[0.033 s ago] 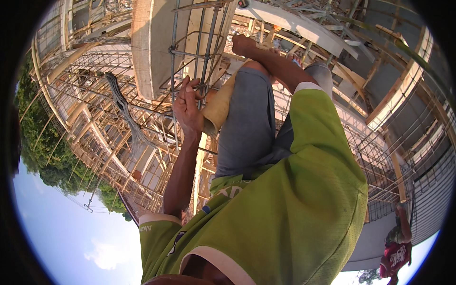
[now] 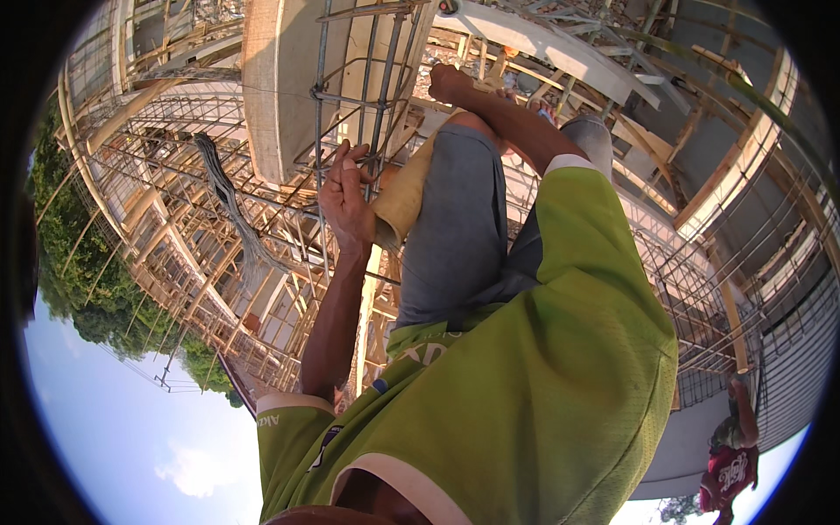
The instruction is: The person secures metal rebar to a bamboo scaffolding structure using wire and pliers. They repeatedly wrap and twist wire around rebar intersections to fasten them in place.
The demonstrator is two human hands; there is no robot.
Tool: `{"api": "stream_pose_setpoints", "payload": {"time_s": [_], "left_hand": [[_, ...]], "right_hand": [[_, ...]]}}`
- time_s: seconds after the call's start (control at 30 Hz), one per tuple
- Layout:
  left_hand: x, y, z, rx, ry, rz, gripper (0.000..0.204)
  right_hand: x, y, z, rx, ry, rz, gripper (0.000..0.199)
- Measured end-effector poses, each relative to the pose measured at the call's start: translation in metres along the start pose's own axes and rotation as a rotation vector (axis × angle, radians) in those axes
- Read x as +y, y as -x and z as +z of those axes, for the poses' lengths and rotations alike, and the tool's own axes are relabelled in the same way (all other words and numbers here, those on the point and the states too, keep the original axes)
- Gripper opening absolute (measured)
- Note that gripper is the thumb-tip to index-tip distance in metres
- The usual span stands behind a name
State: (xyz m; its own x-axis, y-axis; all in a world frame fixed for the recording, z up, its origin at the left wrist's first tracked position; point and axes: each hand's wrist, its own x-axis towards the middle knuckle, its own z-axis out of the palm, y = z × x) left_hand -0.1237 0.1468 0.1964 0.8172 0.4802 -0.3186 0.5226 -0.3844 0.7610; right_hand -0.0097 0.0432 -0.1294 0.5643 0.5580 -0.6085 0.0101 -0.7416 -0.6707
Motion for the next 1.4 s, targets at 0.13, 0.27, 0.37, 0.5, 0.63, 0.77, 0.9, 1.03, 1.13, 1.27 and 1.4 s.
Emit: {"api": "stream_pose_setpoints", "payload": {"time_s": [0.13,0.27,0.37,0.5,0.63,0.77,0.9,1.03,1.13,1.27,1.4], "left_hand": [[0.006,-0.008,0.001,-0.011,0.041,-0.029,0.041],[-0.002,-0.003,-0.001,0.012,0.042,-0.052,0.041],[0.002,-0.005,0.000,0.003,0.022,-0.020,0.038],[0.001,-0.008,0.002,-0.007,0.021,-0.010,0.033],[0.001,-0.005,0.000,0.004,0.033,-0.036,0.032],[0.010,-0.006,0.001,-0.013,0.043,-0.046,0.032],[0.008,-0.007,0.001,-0.012,0.020,-0.041,0.032],[0.010,-0.006,0.000,-0.011,0.013,-0.026,0.032],[0.011,-0.007,0.001,-0.021,-0.004,-0.011,0.033],[0.009,-0.006,0.002,-0.006,0.038,-0.032,0.033],[0.008,-0.007,0.001,-0.018,0.037,-0.017,0.032]], "right_hand": [[0.053,-0.023,0.040,-0.079,-0.566,-0.054,0.019],[0.015,0.002,0.015,-0.203,-1.113,0.501,0.024],[0.034,-0.008,0.027,-0.191,-1.068,0.170,0.018],[0.050,-0.023,0.051,-0.132,-1.263,0.133,0.017],[0.006,0.016,0.008,-0.147,-1.299,0.401,0.051],[0.007,0.019,0.001,-0.081,-1.140,0.208,0.050],[0.012,0.018,0.001,-0.055,-1.043,0.151,0.043],[0.019,0.007,0.008,-0.070,-0.619,-0.092,0.040],[0.024,0.000,0.020,0.158,-0.068,-0.506,0.034],[0.002,0.014,-0.004,-0.018,0.496,-0.615,0.022],[0.006,0.014,-0.002,-0.021,0.659,-0.658,0.021]]}}
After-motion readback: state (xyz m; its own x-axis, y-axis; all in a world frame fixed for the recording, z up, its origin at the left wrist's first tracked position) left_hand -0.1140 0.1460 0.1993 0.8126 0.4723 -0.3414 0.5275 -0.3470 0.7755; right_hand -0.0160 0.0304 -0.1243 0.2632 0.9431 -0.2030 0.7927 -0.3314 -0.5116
